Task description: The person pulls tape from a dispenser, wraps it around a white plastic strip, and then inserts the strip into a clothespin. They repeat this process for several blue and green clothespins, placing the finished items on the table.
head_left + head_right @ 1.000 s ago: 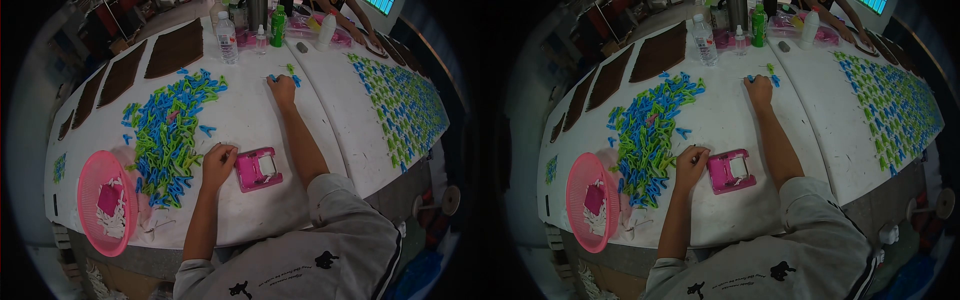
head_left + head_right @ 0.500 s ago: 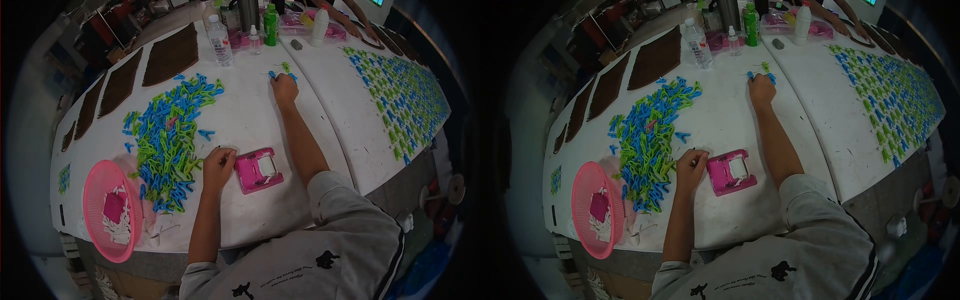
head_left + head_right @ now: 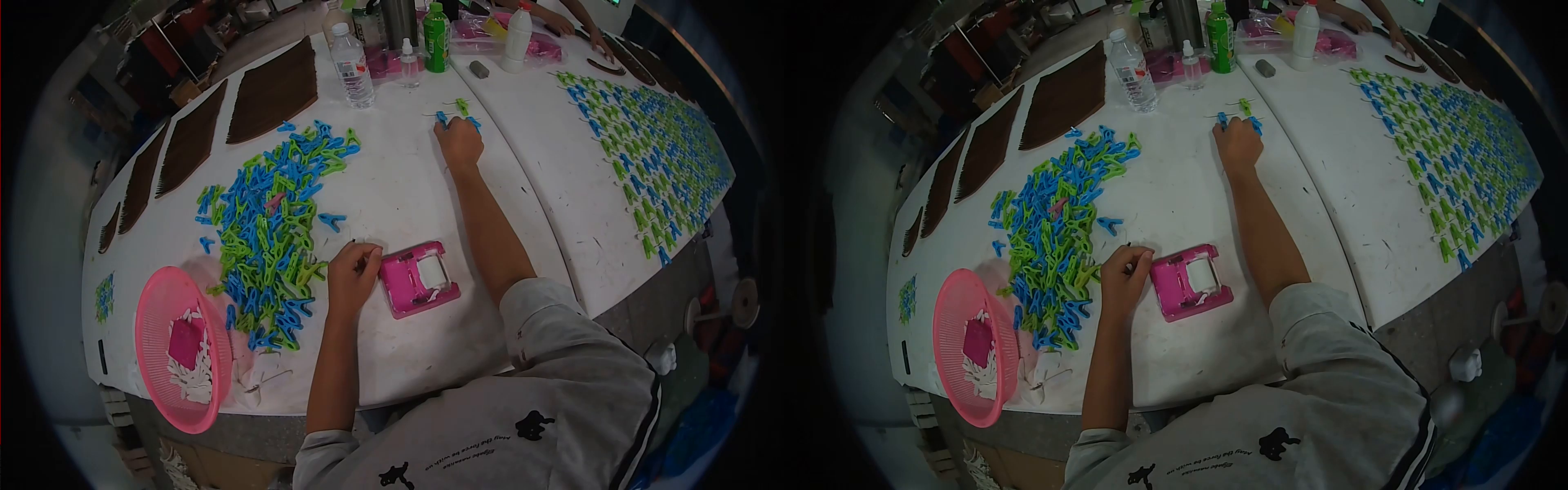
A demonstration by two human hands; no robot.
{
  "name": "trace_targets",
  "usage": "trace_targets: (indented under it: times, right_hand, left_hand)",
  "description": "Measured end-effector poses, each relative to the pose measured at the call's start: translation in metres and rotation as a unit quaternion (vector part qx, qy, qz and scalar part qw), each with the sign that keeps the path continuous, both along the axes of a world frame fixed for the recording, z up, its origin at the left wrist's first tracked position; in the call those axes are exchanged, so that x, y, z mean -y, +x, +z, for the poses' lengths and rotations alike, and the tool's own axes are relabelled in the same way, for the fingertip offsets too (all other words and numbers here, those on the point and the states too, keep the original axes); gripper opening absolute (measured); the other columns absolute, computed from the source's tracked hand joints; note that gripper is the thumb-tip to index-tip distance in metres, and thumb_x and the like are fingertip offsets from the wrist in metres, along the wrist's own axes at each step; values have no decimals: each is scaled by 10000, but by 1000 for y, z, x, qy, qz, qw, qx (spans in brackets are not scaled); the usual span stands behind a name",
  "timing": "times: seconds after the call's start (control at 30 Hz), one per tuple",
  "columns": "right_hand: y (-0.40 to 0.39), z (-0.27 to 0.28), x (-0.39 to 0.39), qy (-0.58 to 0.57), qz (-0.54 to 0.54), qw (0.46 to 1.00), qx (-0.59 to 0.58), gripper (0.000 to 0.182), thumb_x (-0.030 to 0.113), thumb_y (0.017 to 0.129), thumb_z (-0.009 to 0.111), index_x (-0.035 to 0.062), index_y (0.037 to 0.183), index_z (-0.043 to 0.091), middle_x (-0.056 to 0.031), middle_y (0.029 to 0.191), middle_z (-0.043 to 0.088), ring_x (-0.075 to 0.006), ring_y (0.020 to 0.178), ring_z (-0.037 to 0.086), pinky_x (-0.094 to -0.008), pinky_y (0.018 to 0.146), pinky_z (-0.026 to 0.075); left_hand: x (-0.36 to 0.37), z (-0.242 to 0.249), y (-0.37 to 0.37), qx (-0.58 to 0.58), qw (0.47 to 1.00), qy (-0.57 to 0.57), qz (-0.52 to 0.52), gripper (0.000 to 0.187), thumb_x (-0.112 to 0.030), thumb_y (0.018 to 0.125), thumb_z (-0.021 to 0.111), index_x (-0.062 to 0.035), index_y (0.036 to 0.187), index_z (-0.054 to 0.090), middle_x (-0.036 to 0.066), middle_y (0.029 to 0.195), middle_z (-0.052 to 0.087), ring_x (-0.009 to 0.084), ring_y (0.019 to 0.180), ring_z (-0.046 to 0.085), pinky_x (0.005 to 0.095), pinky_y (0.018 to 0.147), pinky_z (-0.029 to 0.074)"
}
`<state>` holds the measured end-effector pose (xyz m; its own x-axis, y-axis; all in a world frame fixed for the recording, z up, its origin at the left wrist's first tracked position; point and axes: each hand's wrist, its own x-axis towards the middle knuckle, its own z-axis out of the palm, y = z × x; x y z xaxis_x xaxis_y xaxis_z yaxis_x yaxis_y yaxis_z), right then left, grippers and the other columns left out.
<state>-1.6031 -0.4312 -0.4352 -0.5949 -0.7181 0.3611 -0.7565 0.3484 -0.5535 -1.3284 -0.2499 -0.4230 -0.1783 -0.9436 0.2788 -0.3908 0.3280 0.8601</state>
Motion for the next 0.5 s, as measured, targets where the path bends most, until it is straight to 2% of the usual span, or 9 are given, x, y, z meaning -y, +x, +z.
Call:
trace_targets:
  times: [0.5]
  right_hand:
    - [-4,-5,5,1,-2,1000,-15,246,286,848,702,42,863,683,-147,917,673,-348,869,667,-466,718,540]
  left_hand:
    - [-1,0,-1,-5,1000,9,2,102,-89,866,683,5,905,692,63,723,584,121,588,519,256,547,417]
